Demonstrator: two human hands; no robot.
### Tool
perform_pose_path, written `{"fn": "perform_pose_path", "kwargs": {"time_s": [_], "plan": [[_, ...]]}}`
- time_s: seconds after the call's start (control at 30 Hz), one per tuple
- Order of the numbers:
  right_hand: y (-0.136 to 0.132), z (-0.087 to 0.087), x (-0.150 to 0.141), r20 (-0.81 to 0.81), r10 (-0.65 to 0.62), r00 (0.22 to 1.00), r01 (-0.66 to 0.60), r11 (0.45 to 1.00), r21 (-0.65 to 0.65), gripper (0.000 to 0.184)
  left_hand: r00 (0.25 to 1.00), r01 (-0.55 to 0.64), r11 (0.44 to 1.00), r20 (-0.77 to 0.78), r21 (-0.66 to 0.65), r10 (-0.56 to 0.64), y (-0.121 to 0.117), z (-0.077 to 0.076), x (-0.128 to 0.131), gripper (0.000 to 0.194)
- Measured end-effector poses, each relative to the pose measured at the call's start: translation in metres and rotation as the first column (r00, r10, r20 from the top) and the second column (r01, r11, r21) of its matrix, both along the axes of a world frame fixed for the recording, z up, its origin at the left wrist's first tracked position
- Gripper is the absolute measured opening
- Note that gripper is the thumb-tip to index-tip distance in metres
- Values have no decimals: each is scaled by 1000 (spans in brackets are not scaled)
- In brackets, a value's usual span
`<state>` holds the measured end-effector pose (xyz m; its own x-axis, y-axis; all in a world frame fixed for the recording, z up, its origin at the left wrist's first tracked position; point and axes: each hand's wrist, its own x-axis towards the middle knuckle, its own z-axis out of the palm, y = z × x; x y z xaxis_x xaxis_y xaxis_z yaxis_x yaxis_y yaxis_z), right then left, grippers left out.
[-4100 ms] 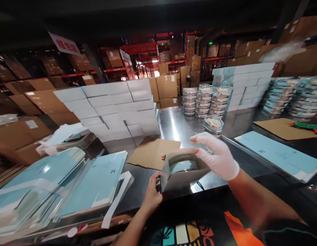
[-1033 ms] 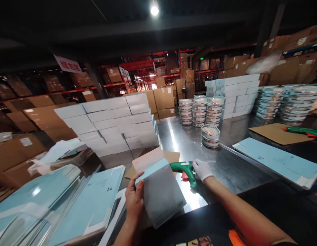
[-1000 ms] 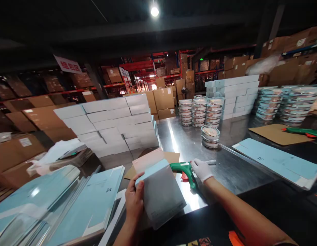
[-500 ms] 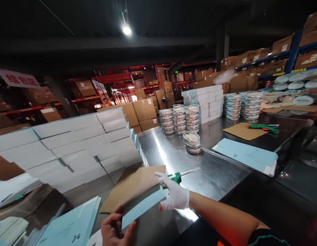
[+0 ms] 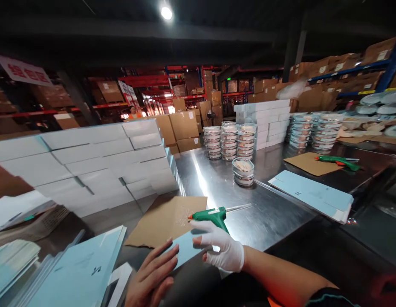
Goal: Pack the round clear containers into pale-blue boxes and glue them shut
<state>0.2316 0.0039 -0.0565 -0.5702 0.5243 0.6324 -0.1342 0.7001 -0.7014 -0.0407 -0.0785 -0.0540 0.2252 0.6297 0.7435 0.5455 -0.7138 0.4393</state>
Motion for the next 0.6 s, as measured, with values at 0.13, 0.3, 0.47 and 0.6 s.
{"fn": "perform_pose_path", "kwargs": {"time_s": [0.13, 0.3, 0.47, 0.6], "plan": [[-9, -24, -2, 227, -17, 974, 107, 913, -393, 125, 963, -139, 988, 226, -62, 150, -3, -38, -9, 71], [15, -17, -7, 178, -243, 954, 300, 717, -630, 86, 889, -422, 886, 102, -191, 446, -12, -99, -38, 78], [124, 29, -11, 132, -620, 774, 490, 452, -746, 48, 822, -568, 814, -40, -125, 567, -21, -126, -53, 52], [212, 50, -20, 123, -689, 714, 535, 424, -731, 33, 833, -551, 827, -23, -112, 552, -22, -130, -46, 40]]}}
